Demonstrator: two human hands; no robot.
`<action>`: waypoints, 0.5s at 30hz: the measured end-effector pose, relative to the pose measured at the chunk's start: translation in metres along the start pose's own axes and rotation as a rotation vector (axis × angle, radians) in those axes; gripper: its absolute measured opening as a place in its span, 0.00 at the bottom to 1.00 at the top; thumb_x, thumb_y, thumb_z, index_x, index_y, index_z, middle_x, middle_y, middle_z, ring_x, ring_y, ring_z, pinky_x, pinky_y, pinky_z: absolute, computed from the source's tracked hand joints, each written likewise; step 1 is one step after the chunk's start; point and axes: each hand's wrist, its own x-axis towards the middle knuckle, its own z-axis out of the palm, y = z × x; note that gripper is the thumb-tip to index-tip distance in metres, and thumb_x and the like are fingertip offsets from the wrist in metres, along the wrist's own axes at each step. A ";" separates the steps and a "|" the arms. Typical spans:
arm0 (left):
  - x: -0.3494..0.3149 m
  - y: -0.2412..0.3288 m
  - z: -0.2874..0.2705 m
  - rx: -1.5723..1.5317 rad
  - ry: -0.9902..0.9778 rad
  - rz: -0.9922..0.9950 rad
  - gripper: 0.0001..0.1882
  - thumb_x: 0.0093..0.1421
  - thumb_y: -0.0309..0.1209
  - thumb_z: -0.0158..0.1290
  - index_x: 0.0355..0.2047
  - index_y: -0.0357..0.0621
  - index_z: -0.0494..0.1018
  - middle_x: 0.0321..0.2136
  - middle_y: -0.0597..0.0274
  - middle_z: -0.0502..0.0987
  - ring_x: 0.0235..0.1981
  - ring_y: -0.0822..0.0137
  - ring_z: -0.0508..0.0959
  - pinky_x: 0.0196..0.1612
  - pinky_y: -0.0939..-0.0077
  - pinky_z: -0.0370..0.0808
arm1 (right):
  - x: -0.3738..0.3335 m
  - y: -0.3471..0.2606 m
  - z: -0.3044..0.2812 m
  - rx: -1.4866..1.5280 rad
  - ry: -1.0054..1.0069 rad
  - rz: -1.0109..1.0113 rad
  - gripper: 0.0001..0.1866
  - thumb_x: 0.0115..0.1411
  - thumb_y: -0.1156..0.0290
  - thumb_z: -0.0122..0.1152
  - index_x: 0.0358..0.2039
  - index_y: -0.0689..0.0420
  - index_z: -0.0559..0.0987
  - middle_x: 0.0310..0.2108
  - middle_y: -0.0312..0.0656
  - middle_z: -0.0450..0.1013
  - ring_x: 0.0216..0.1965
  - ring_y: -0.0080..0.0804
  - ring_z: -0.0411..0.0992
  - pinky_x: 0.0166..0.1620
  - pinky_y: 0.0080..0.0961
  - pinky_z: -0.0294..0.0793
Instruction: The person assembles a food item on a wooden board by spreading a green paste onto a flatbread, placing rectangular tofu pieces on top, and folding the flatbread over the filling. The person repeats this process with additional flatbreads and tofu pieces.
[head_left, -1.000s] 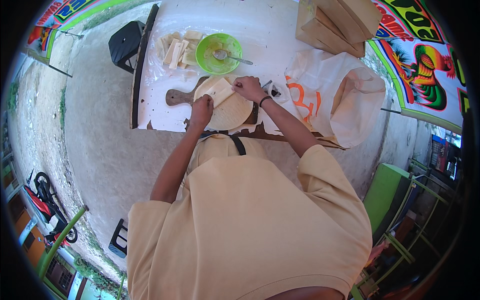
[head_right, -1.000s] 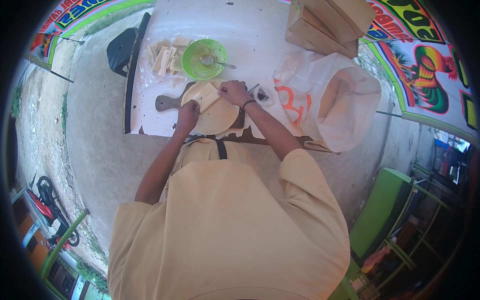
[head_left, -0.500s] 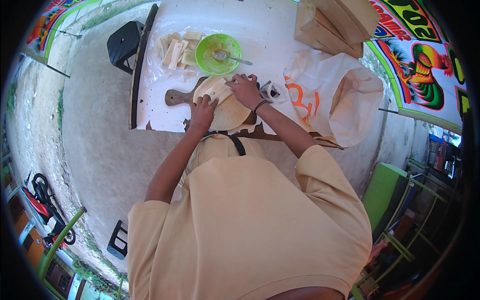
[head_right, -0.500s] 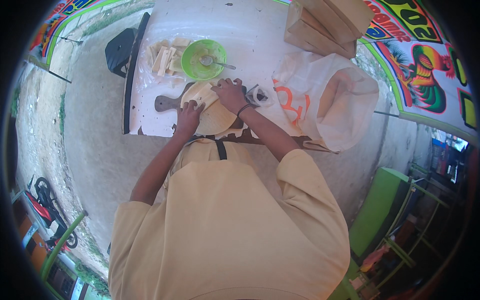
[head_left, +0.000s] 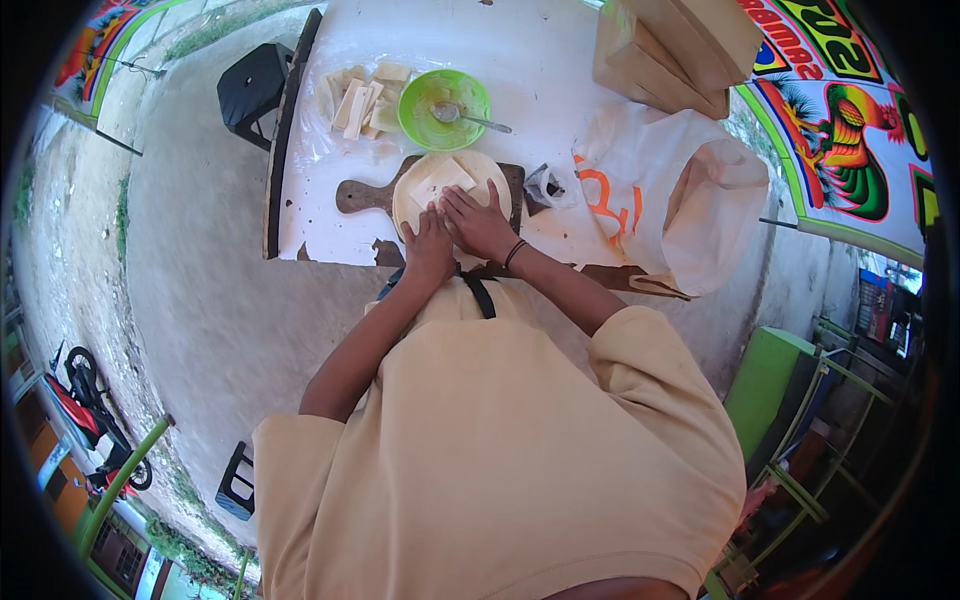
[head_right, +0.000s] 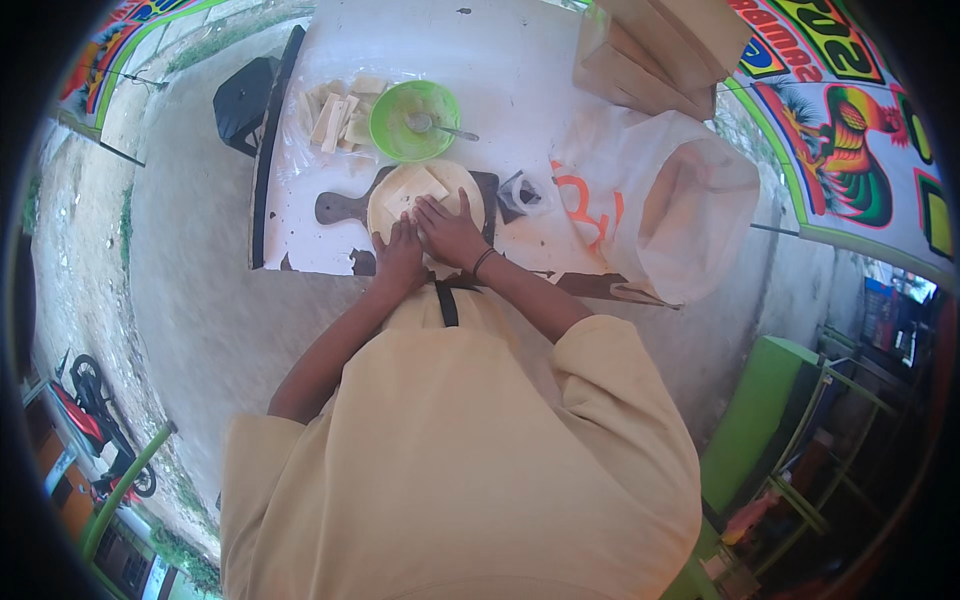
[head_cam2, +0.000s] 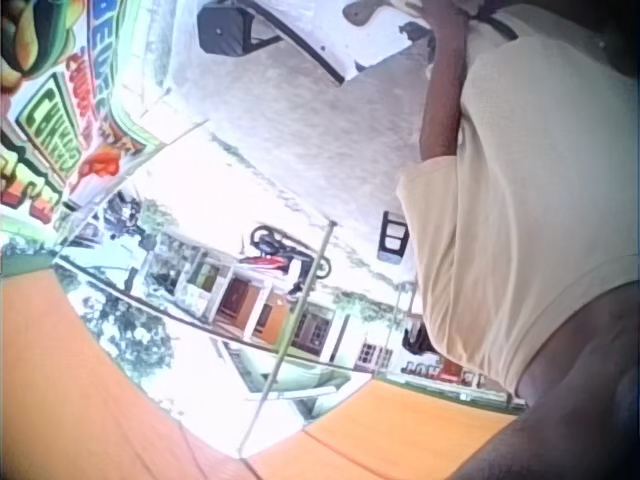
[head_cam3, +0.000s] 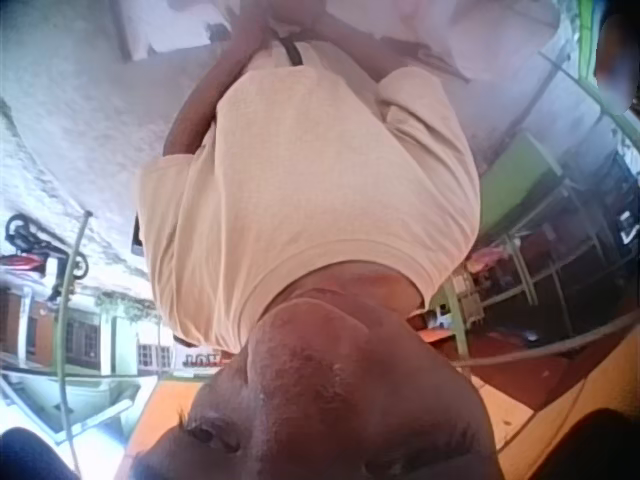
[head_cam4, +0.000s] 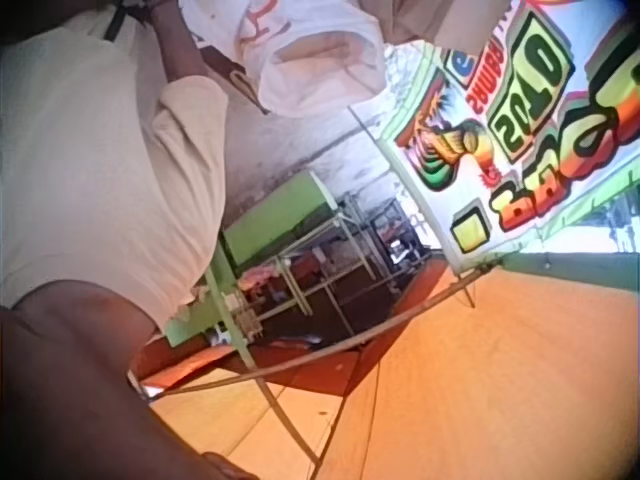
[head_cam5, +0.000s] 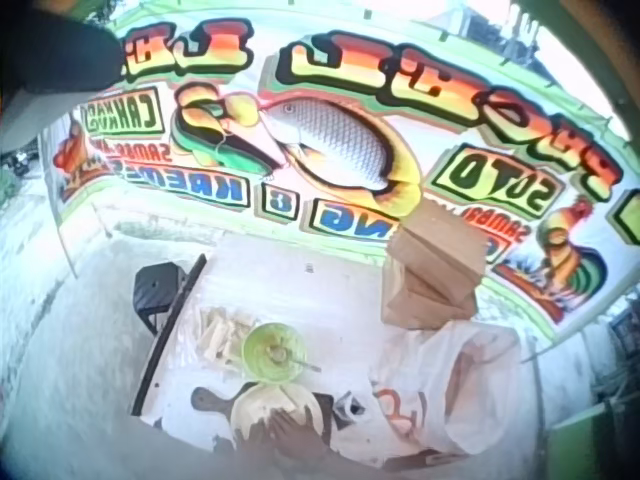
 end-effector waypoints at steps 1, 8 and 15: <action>0.000 0.001 0.011 0.036 0.016 -0.012 0.39 0.47 0.37 0.58 0.58 0.30 0.60 0.64 0.45 0.55 0.62 0.58 0.59 0.56 0.37 0.57 | -0.001 0.002 0.000 0.003 0.010 0.027 0.29 0.58 0.55 0.51 0.57 0.58 0.67 0.61 0.42 0.62 0.63 0.29 0.58 0.60 0.68 0.41; 0.002 0.008 -0.037 -0.039 -0.227 -0.021 0.43 0.46 0.42 0.61 0.59 0.32 0.59 0.63 0.46 0.56 0.66 0.58 0.55 0.60 0.36 0.52 | 0.000 0.008 0.000 -0.019 -0.054 0.063 0.31 0.57 0.54 0.52 0.57 0.59 0.67 0.62 0.44 0.60 0.64 0.30 0.58 0.61 0.67 0.41; 0.003 -0.004 -0.037 -0.036 -0.219 0.037 0.40 0.47 0.40 0.57 0.58 0.30 0.60 0.63 0.45 0.58 0.66 0.57 0.56 0.62 0.40 0.50 | -0.006 0.007 0.001 -0.034 -0.024 0.078 0.31 0.56 0.54 0.54 0.56 0.60 0.67 0.61 0.46 0.60 0.64 0.31 0.57 0.62 0.66 0.40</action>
